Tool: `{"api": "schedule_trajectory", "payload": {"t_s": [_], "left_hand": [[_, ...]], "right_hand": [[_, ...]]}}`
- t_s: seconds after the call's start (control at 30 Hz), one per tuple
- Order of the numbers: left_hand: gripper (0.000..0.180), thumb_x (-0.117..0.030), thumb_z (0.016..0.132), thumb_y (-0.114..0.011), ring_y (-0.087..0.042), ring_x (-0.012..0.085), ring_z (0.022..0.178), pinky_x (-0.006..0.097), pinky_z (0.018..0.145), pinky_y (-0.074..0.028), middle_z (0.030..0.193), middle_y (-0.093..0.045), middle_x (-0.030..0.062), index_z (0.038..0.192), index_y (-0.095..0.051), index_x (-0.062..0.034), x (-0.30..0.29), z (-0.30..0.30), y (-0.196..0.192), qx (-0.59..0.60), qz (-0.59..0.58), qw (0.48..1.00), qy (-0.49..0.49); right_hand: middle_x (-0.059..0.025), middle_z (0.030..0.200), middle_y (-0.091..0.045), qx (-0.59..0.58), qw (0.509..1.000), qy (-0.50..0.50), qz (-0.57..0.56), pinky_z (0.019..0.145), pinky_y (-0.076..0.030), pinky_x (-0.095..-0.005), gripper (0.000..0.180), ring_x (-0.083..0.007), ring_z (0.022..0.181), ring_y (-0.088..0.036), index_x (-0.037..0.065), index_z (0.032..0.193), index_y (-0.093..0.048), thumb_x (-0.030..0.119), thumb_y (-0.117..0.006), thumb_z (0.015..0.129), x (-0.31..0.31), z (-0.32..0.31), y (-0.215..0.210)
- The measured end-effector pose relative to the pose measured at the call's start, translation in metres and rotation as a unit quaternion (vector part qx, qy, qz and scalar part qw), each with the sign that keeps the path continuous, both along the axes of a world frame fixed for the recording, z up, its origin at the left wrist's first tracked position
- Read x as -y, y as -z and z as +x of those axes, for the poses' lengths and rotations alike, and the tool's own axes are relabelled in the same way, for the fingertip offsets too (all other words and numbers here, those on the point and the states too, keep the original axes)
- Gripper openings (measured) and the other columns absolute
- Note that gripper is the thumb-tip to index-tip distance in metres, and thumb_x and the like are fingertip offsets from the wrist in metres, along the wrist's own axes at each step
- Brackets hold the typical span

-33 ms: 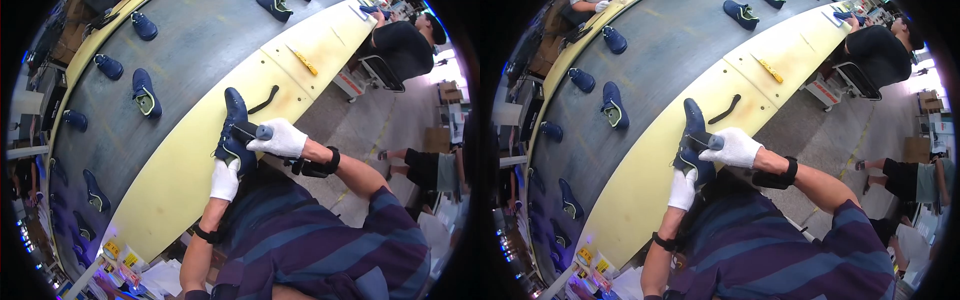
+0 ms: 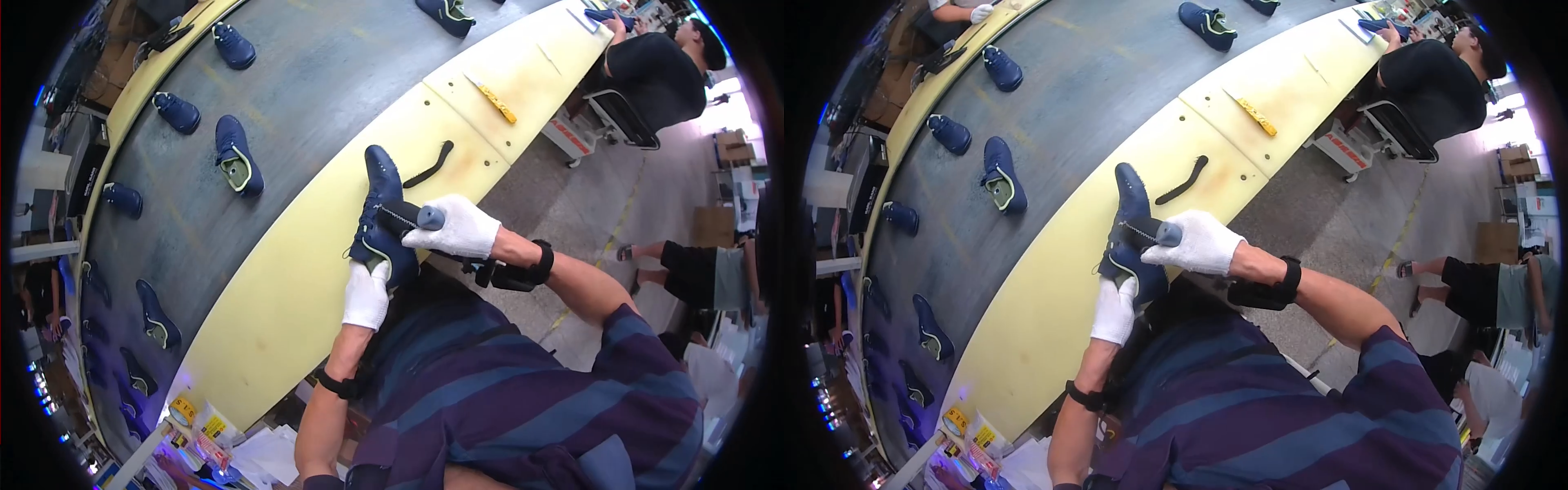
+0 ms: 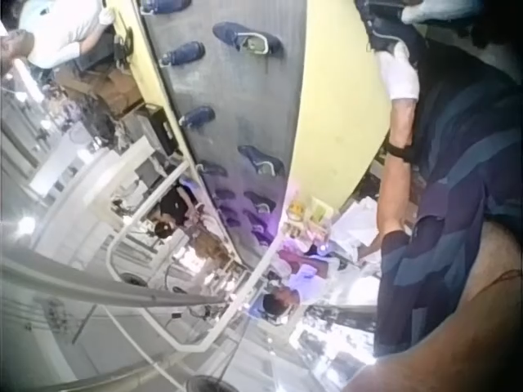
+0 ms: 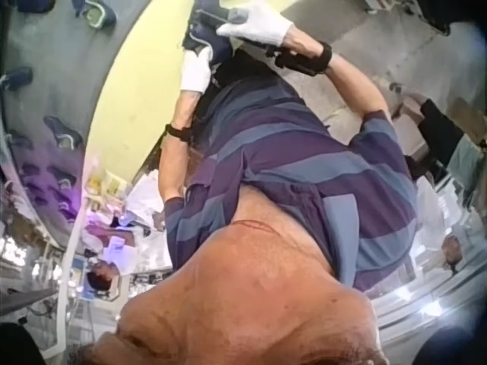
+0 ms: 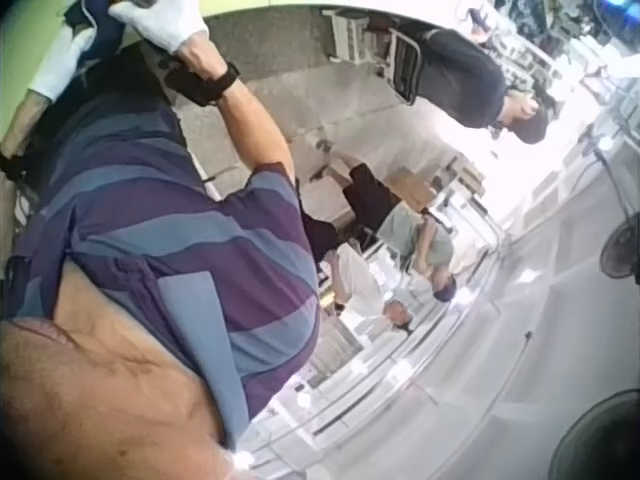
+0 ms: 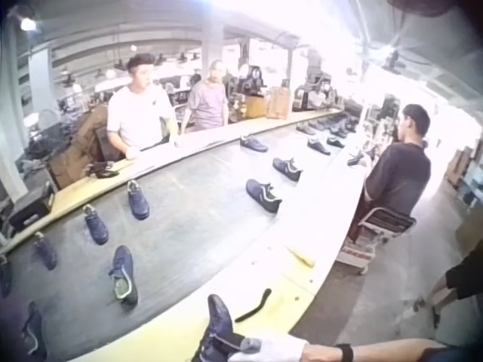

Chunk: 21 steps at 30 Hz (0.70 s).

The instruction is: The recorder uses a hand scraper to clean or refine the edges of blue athletic shoes on a conveyor belt.

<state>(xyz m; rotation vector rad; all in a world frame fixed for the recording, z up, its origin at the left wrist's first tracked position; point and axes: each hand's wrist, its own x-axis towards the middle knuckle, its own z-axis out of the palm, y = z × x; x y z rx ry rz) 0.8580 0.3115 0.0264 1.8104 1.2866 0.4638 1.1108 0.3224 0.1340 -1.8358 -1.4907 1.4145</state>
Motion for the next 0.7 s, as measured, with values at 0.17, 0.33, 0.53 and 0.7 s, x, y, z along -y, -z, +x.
{"api": "schedule_trajectory", "payload": {"t_s": [0.17,0.33,0.53,0.7], "left_hand": [[0.042,-0.029,0.105,-0.060,-0.073,0.0443,0.089,0.054,0.085,-0.057,0.113,-0.073,0.0281,0.128,-0.063,0.0060,-0.010,0.012,-0.016,0.025,-0.194,0.980,-0.020],[0.041,-0.019,0.107,-0.058,-0.072,0.0307,0.101,0.041,0.089,-0.060,0.125,-0.069,0.0219,0.140,-0.058,0.0063,-0.002,-0.006,0.008,0.218,-0.262,0.935,-0.100],[0.051,-0.036,0.111,-0.055,-0.068,0.0503,0.094,0.053,0.076,-0.056,0.109,-0.068,0.0371,0.121,-0.063,0.0135,-0.020,0.008,0.039,-0.137,-0.081,0.987,0.008],[0.063,-0.043,0.109,-0.054,-0.067,0.0503,0.106,0.053,0.095,-0.052,0.117,-0.067,0.0404,0.122,-0.065,0.0172,0.002,0.030,-0.036,-0.082,-0.051,0.995,0.007]], "right_hand": [[-0.0132,0.077,-0.074,0.034,0.999,0.010,0.005,0.068,-0.056,-0.0350,0.043,-0.0136,0.071,-0.068,0.000,0.096,-0.078,0.042,-0.084,0.090,0.029,0.029,0.013],[-0.0224,0.086,-0.075,0.036,0.993,-0.050,0.101,0.073,-0.058,-0.0453,0.051,-0.0379,0.080,-0.075,0.003,0.103,-0.079,0.051,-0.078,0.089,0.012,0.004,0.027],[-0.0207,0.085,-0.075,0.052,0.995,-0.038,0.076,0.071,-0.057,-0.0449,0.048,-0.0379,0.079,-0.074,0.004,0.093,-0.079,0.050,-0.080,0.078,-0.025,0.007,-0.009],[-0.0183,0.086,-0.077,0.052,0.995,-0.054,0.072,0.074,-0.059,-0.0441,0.045,-0.0366,0.082,-0.076,0.006,0.090,-0.079,0.048,-0.083,0.074,-0.025,-0.001,-0.003]]}}
